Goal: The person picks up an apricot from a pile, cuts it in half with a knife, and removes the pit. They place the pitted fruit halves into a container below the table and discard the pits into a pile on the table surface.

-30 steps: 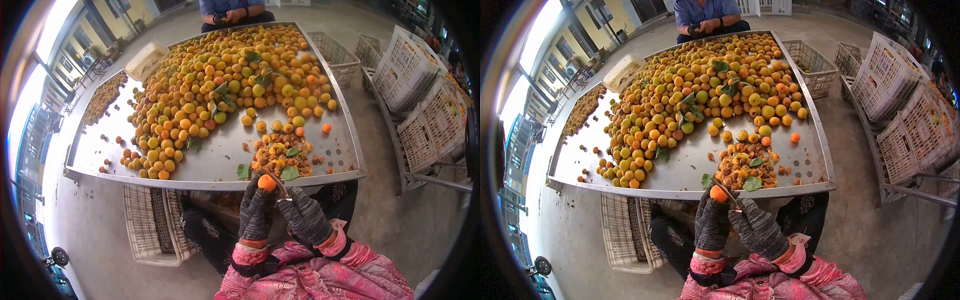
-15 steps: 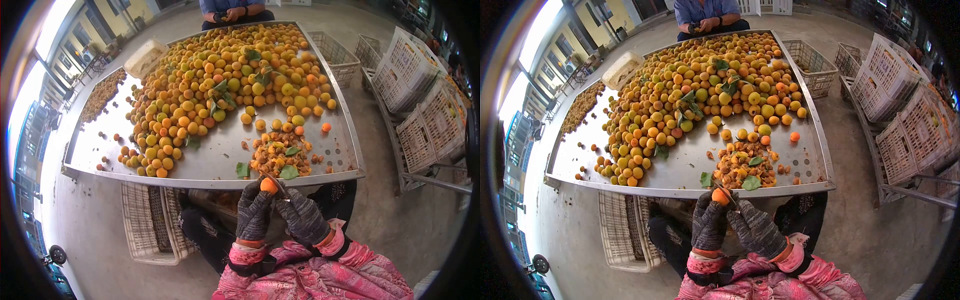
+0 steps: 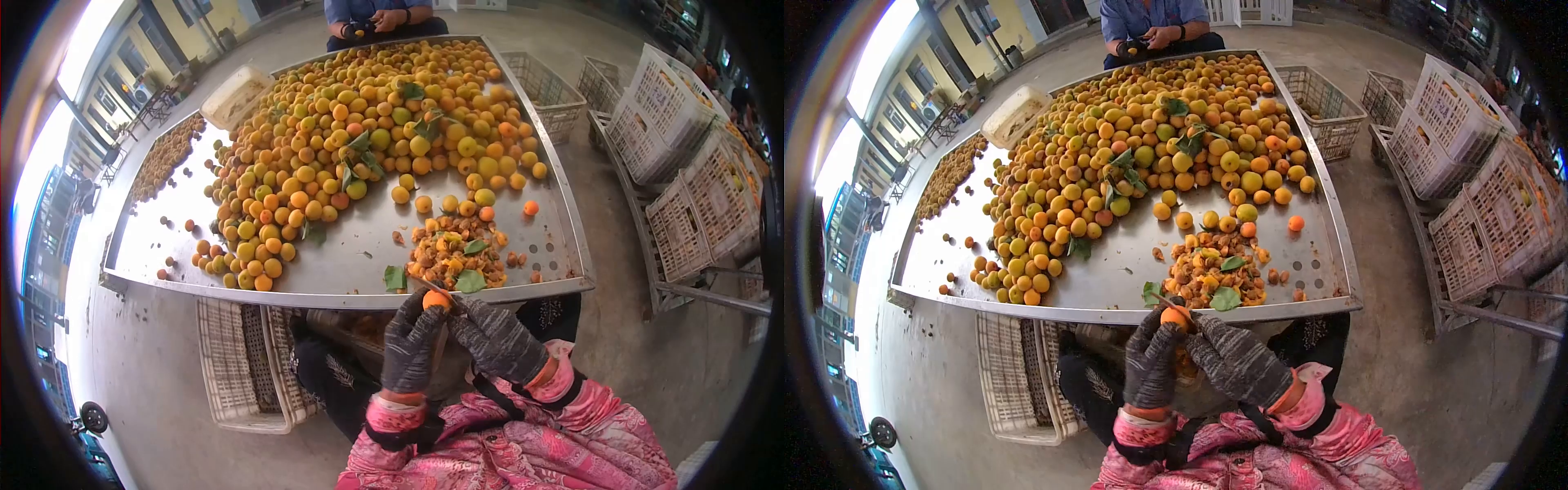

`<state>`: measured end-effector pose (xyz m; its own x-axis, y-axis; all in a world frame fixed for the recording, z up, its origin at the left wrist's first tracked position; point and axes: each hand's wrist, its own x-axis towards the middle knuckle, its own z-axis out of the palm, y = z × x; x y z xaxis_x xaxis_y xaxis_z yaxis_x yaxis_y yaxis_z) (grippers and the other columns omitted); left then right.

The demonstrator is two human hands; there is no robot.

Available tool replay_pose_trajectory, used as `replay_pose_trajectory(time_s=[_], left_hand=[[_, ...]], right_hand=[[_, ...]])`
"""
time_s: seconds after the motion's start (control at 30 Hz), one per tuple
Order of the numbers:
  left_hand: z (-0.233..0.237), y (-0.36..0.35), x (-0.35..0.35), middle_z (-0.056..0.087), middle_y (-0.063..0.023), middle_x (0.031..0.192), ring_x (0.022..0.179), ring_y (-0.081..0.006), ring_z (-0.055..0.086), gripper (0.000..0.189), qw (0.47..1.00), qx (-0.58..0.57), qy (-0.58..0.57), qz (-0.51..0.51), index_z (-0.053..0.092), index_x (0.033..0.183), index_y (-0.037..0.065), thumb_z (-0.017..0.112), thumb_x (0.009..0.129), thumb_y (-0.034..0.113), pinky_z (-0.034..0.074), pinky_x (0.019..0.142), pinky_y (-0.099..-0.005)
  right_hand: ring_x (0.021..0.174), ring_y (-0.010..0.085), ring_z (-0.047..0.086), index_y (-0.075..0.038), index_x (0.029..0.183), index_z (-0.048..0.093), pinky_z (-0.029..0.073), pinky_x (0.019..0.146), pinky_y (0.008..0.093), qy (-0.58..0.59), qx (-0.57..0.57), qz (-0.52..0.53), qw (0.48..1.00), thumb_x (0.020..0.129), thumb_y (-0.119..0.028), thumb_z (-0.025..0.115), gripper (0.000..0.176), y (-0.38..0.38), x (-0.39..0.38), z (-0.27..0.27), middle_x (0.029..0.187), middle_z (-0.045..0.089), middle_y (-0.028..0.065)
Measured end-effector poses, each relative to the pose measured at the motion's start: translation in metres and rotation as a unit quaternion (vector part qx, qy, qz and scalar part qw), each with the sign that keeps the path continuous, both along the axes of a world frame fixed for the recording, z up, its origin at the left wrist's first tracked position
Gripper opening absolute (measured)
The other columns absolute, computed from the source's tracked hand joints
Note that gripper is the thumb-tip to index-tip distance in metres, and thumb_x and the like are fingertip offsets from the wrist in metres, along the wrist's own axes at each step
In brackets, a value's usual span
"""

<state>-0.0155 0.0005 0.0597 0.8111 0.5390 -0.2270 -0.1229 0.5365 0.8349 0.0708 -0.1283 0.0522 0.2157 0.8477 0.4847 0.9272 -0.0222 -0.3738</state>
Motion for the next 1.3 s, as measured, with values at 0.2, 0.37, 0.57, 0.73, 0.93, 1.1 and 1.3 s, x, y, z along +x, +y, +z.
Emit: replay_pose_trajectory(time_s=[0.2, 0.37, 0.57, 0.73, 0.93, 1.1, 1.3], left_hand=[[-0.016, -0.022, 0.011, 0.059, -0.0063, 0.106, 0.098, -0.0126, 0.053, 0.036, 0.997, 0.027, -0.020, 0.073, 0.054, 0.114, -0.002, 0.053, 0.090, 0.024, 0.042, 0.085, -0.0261], [-0.003, 0.005, 0.002, 0.057, -0.0071, 0.108, 0.098, -0.0128, 0.053, 0.029, 0.993, 0.113, 0.008, -0.033, 0.050, 0.115, -0.002, 0.052, 0.090, 0.011, 0.042, 0.085, -0.0249], [-0.012, -0.004, 0.001, 0.058, -0.0083, 0.104, 0.095, -0.0124, 0.053, 0.029, 0.974, 0.224, 0.018, 0.013, 0.051, 0.114, -0.003, 0.053, 0.089, 0.012, 0.043, 0.082, -0.0245], [-0.036, -0.014, 0.007, 0.060, -0.0077, 0.100, 0.090, -0.0132, 0.054, 0.030, 0.983, 0.159, 0.048, 0.081, 0.055, 0.110, -0.003, 0.046, 0.094, 0.021, 0.044, 0.081, -0.0266], [-0.038, -0.003, -0.003, 0.053, -0.0192, 0.112, 0.097, -0.0263, 0.057, 0.033, 0.956, 0.290, 0.018, 0.029, 0.047, 0.118, -0.006, 0.050, 0.086, 0.003, 0.047, 0.082, -0.0344], [-0.035, 0.002, -0.004, 0.057, -0.0143, 0.104, 0.090, -0.0204, 0.058, 0.030, 0.980, 0.200, 0.009, 0.004, 0.050, 0.116, -0.003, 0.050, 0.088, 0.005, 0.048, 0.076, -0.0294], [-0.016, -0.005, 0.005, 0.061, -0.0056, 0.094, 0.083, -0.0104, 0.056, 0.026, 0.994, 0.096, 0.049, -0.007, 0.054, 0.111, 0.000, 0.053, 0.090, 0.015, 0.045, 0.071, -0.0237]], right_hand=[[0.091, 0.0370, 0.058, 0.004, 0.106, 0.058, 0.048, 0.079, 0.0423, 0.198, 0.065, -0.177, 0.962, 0.079, -0.009, 0.056, 0.030, 0.016, -0.032, -0.026, 0.109, 0.054, 0.0245], [0.107, 0.0372, 0.052, 0.006, 0.116, 0.050, 0.046, 0.086, 0.0394, 0.012, -0.021, -0.020, 1.000, 0.083, -0.006, 0.052, 0.035, -0.004, -0.004, -0.021, 0.120, 0.048, 0.0261], [0.106, 0.0383, 0.052, 0.006, 0.116, 0.050, 0.045, 0.089, 0.0404, 0.063, -0.033, -0.046, 0.996, 0.080, -0.003, 0.053, 0.038, 0.006, -0.011, -0.017, 0.122, 0.046, 0.0274], [0.095, 0.0372, 0.057, 0.003, 0.108, 0.058, 0.049, 0.080, 0.0418, 0.045, 0.010, -0.107, 0.993, 0.077, -0.008, 0.058, 0.033, 0.011, -0.025, -0.010, 0.111, 0.053, 0.0263], [0.093, 0.0343, 0.058, 0.000, 0.105, 0.060, 0.049, 0.079, 0.0399, 0.016, -0.022, -0.058, 0.998, 0.079, -0.008, 0.057, 0.027, 0.003, -0.013, -0.029, 0.109, 0.055, 0.0243], [0.093, 0.0324, 0.058, -0.002, 0.105, 0.059, 0.048, 0.079, 0.0395, 0.452, -0.034, 0.084, 0.887, 0.082, -0.011, 0.055, 0.025, 0.001, 0.013, 0.019, 0.106, 0.055, 0.0236], [0.088, 0.0291, 0.060, 0.002, 0.107, 0.056, 0.049, 0.077, 0.0368, 0.402, -0.038, 0.026, 0.915, 0.089, -0.014, 0.049, 0.025, 0.006, 0.004, -0.012, 0.097, 0.057, 0.0197]])
